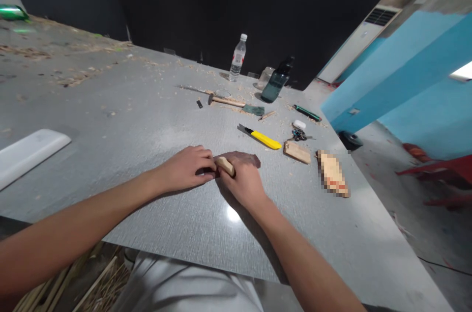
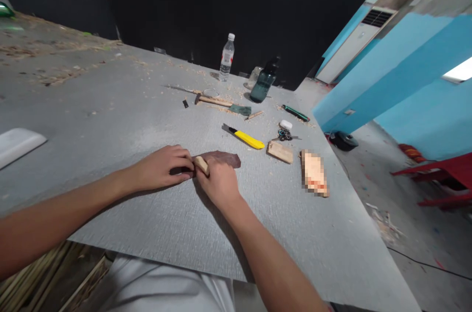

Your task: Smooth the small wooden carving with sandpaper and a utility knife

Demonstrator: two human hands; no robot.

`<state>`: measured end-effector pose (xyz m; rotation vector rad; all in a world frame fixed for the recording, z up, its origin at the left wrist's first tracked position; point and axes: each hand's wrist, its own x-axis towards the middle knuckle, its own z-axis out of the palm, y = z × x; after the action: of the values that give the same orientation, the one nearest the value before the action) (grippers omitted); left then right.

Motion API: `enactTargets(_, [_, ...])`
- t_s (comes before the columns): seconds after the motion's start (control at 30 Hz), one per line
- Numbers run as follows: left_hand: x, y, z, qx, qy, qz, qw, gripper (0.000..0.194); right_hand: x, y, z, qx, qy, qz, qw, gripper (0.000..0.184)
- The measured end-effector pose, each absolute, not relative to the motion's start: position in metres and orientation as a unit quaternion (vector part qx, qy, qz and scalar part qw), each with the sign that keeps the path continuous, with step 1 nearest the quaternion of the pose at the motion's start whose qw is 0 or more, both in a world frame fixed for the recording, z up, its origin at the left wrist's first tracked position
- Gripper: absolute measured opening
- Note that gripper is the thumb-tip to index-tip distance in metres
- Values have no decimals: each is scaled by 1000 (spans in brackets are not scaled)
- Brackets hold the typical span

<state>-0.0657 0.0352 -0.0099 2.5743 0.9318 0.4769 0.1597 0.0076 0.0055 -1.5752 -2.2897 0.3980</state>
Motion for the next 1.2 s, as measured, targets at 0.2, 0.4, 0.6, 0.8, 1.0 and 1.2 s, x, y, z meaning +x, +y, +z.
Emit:
enactTargets(0.2, [-66,35,-10,912,334,165,174,15,195,27,6,-685,-712,70,138,19])
enactTargets(0.4, [-66,35,-11,905,333,181,193,14,196,24,10,-679,-713,67,159,20])
enactTargets(0.6, [-67,36,-8,903,307,205,219,12,162,5,6,-554,-804,131,171,22])
enactTargets(0.8, [-69,37,-10,904,321,191,206,15,205,30,9,-702,-698,62,125,20])
enactTargets(1.0, [-69,37,-11,907,316,193,203,16,212,30,15,-694,-702,64,147,23])
enactTargets(1.2, [-68,36,-8,907,307,198,211,15,174,8,10,-573,-793,137,158,18])
